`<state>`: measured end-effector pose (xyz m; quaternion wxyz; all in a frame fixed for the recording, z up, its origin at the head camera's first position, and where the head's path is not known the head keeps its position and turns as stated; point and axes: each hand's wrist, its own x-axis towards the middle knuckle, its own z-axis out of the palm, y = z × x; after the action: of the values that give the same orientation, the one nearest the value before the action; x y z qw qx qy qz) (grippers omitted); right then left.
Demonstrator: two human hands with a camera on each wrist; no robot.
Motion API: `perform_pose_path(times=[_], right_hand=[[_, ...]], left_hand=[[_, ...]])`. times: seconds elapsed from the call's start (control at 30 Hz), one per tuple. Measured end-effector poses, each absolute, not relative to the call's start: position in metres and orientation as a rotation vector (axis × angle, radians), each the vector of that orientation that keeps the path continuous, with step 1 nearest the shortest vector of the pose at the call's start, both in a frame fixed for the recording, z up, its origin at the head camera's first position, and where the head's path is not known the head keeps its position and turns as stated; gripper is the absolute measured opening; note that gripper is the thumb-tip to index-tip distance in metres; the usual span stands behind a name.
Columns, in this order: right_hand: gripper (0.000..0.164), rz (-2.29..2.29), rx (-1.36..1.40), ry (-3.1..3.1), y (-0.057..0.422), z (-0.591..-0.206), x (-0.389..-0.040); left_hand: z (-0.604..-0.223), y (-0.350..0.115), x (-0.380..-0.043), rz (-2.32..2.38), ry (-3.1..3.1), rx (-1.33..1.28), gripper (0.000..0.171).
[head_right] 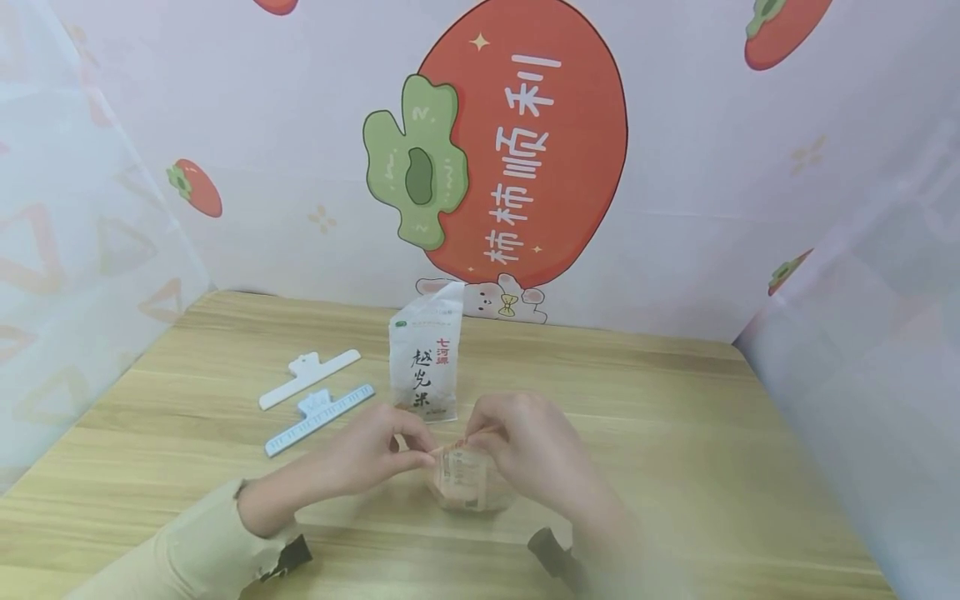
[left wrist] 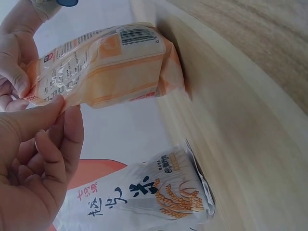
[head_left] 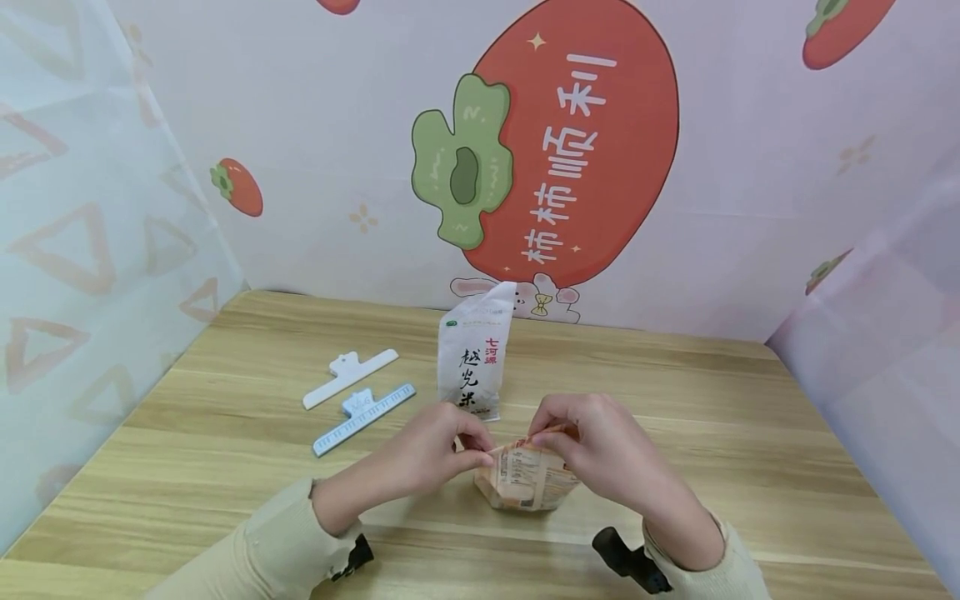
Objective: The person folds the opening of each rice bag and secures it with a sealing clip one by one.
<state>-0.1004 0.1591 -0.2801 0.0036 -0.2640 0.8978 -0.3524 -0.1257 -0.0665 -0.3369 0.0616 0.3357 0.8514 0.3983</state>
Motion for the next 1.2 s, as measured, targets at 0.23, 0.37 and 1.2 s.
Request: perform_pose_path(times=[0.23,0.37,1.2], right_hand=[[0.017,-1.069,-0.802,2.846,0.157,-0.284,-0.100],[0.020,-1.029,-0.796,2.887,0.154,-0.286,-0.099],[0.014,-1.027,-0.877,2.904,0.157,-0.285,-0.102]], left_hand=[[-0.339,-0.069,-0.126,1.241,2.539,0.963,0.003],[-0.339,-0.070,-0.126,1.232,2.515,0.964,0.004],[-0.346,-0.145,-0.145,1.025,2.648,0.933,0.018]])
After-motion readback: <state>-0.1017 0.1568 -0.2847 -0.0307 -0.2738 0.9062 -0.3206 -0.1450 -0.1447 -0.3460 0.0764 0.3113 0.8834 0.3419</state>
